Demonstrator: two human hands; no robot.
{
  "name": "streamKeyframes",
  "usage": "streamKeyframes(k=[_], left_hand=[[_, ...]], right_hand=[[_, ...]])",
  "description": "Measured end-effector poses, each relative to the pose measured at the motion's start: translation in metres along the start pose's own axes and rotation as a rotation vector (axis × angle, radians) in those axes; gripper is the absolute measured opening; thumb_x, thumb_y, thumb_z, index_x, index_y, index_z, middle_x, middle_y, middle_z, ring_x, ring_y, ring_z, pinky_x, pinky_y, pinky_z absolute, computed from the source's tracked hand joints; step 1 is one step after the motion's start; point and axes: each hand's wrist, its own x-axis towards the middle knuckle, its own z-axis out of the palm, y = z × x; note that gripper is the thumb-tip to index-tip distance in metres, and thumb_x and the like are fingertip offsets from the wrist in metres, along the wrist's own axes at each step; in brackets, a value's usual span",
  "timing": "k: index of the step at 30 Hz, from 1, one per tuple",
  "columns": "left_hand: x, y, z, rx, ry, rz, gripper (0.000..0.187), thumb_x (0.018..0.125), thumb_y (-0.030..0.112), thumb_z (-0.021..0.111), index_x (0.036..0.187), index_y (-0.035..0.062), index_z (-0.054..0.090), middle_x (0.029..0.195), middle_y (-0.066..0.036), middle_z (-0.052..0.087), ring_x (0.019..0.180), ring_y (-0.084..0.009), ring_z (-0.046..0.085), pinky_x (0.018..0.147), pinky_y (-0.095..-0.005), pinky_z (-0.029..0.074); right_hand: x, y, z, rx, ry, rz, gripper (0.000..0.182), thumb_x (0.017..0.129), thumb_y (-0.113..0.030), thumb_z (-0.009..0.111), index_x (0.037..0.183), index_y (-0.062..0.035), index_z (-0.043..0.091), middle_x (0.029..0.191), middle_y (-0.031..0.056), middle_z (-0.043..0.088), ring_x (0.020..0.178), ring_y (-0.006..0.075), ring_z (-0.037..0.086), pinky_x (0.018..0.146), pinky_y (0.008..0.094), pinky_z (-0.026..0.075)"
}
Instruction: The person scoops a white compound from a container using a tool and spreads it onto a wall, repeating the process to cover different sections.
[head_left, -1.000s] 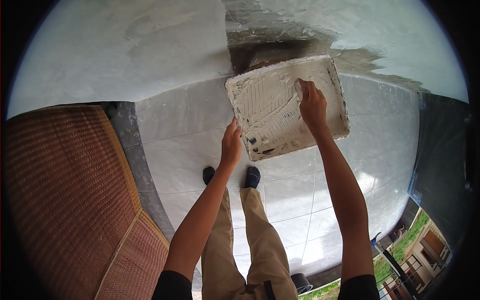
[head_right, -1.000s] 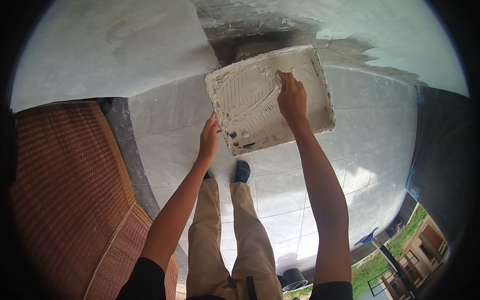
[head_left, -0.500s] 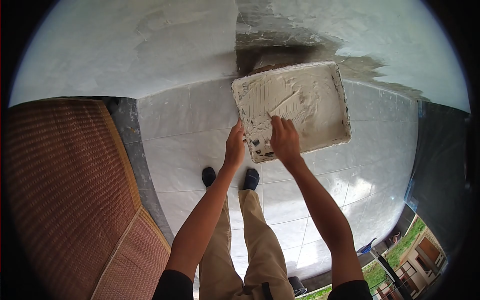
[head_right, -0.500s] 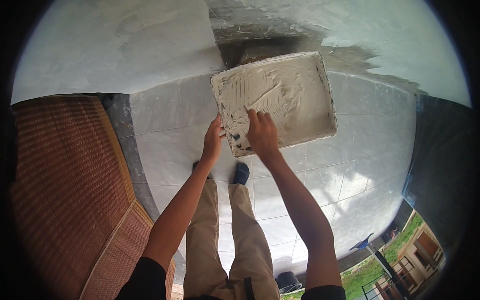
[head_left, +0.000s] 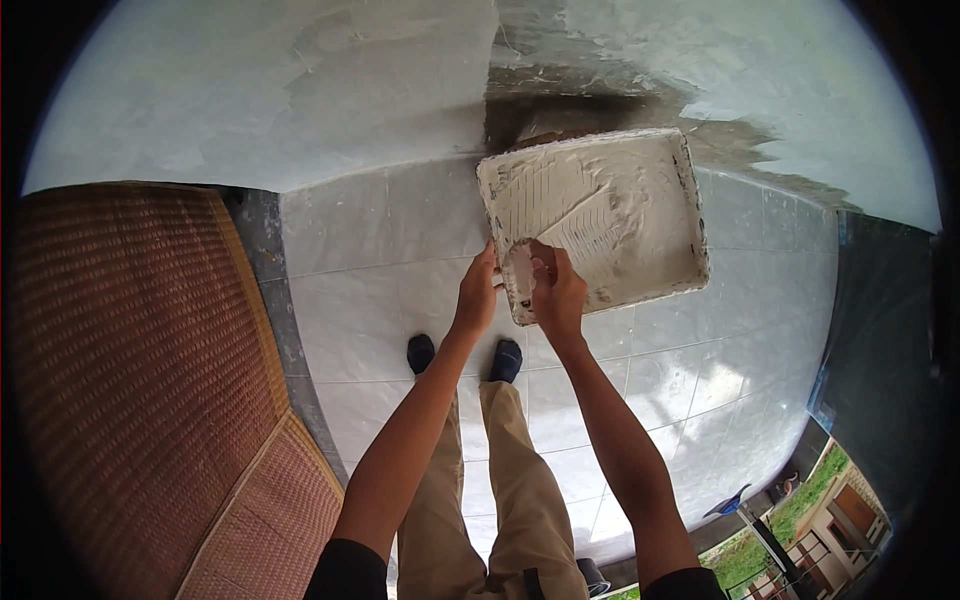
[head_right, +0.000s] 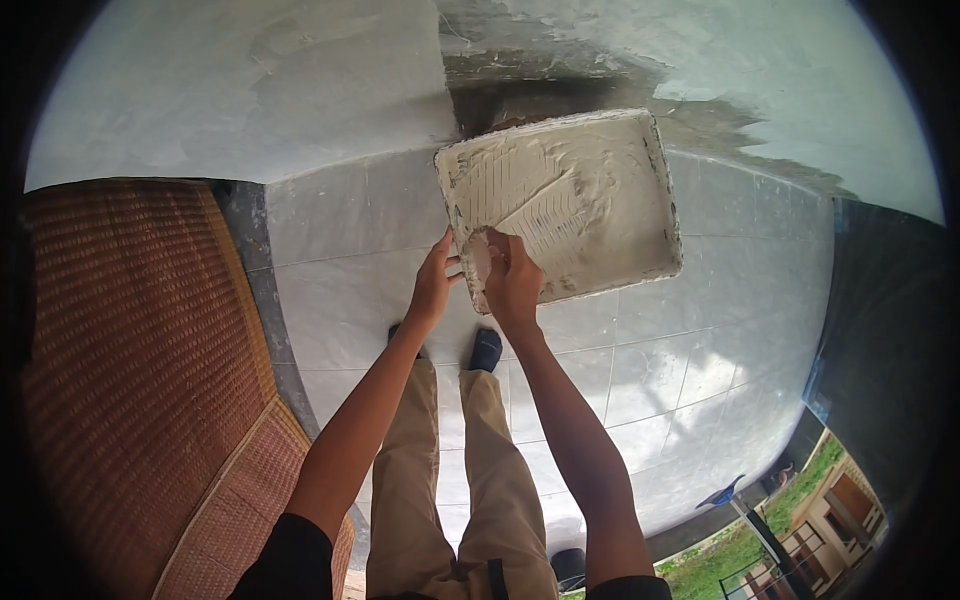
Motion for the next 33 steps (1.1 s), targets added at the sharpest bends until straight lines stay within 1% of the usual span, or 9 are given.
streamKeyframes(k=[1,4,8,14,16,18,20,25,33], left_hand=[[-0.001,0.000,0.000,0.011,-0.012,-0.002,0.054,0.100,0.033,0.029,0.147,0.0063,0.026,0.138,-0.013,0.042,0.121,-0.0236,0.046,0.098,-0.0388,0.041],[0.000,-0.005,-0.002,0.036,-0.036,-0.016,0.056,0.100,0.037,0.026,0.148,0.0078,0.023,0.144,-0.013,0.035,0.122,-0.0269,0.043,0.100,-0.0414,0.040],[0.000,-0.005,0.002,0.003,-0.039,-0.033,0.058,0.100,0.040,0.025,0.148,0.0095,0.022,0.149,-0.013,0.027,0.124,-0.0296,0.042,0.102,-0.0433,0.039],[0.003,-0.005,0.003,-0.007,-0.022,-0.070,0.058,0.100,0.042,0.024,0.148,0.0092,0.023,0.150,-0.011,0.026,0.124,-0.0289,0.042,0.102,-0.0429,0.039],[0.004,-0.004,0.002,-0.018,-0.024,-0.073,0.058,0.100,0.041,0.025,0.148,0.0092,0.024,0.150,-0.010,0.027,0.124,-0.0283,0.042,0.102,-0.0430,0.038],[0.005,-0.007,0.000,-0.025,-0.028,-0.077,0.057,0.100,0.041,0.026,0.148,0.0092,0.024,0.150,-0.010,0.027,0.124,-0.0277,0.041,0.102,-0.0431,0.037],[0.006,-0.010,-0.001,-0.030,0.029,-0.023,0.054,0.100,0.031,0.032,0.145,0.0018,0.027,0.139,-0.013,0.042,0.122,-0.0236,0.045,0.102,-0.0369,0.036],[0.004,-0.007,-0.016,0.257,0.124,0.243,0.052,0.100,0.030,0.031,0.143,0.0012,0.030,0.140,-0.015,0.042,0.126,-0.0248,0.043,0.106,-0.0363,0.030],[-0.033,0.139,-0.003,0.210,0.025,0.448,0.055,0.099,0.035,0.034,0.143,0.0028,0.031,0.141,-0.015,0.042,0.131,-0.0264,0.038,0.111,-0.0382,0.024]], right_hand=[[0.002,0.007,0.001,0.003,0.006,0.055,0.018,0.088,-0.013,0.061,0.099,0.0005,0.057,0.082,0.0178,0.067,0.071,0.0270,0.066,0.064,0.0348,0.049],[0.007,0.002,-0.004,0.056,-0.020,0.116,0.019,0.087,-0.014,0.062,0.099,0.0006,0.058,0.078,0.0153,0.066,0.067,0.0227,0.064,0.063,0.0329,0.049],[0.012,0.008,-0.007,0.020,-0.076,0.136,0.017,0.087,-0.011,0.061,0.099,-0.0004,0.058,0.079,0.0166,0.067,0.070,0.0277,0.066,0.064,0.0349,0.048],[0.019,0.031,-0.013,0.195,-0.173,0.153,0.022,0.086,-0.012,0.062,0.105,-0.0008,0.059,0.079,0.0125,0.067,0.068,0.0175,0.063,0.065,0.0315,0.048],[0.025,0.040,-0.019,0.305,-0.341,0.323,0.020,0.090,-0.010,0.059,0.107,0.0009,0.059,0.086,0.0023,0.064,0.074,0.0083,0.058,0.068,0.0252,0.047],[0.028,0.038,-0.024,0.417,-0.366,0.380,0.021,0.091,-0.011,0.059,0.108,0.0005,0.058,0.090,0.0019,0.063,0.078,0.0078,0.057,0.070,0.0244,0.047],[0.031,0.036,-0.033,0.525,-0.389,0.433,0.021,0.092,-0.012,0.059,0.109,0.0001,0.058,0.094,0.0015,0.062,0.081,0.0073,0.057,0.072,0.0236,0.046],[0.035,0.024,-0.062,0.796,-0.330,0.592,0.027,0.093,-0.016,0.058,0.117,-0.0022,0.055,0.099,0.0020,0.062,0.089,0.0093,0.057,0.078,0.0246,0.046],[0.040,-0.060,-0.105,1.175,-0.274,0.403,0.045,0.092,-0.016,0.059,0.134,-0.0047,0.045,0.115,0.0021,0.059,0.104,0.0119,0.057,0.090,0.0292,0.047]])
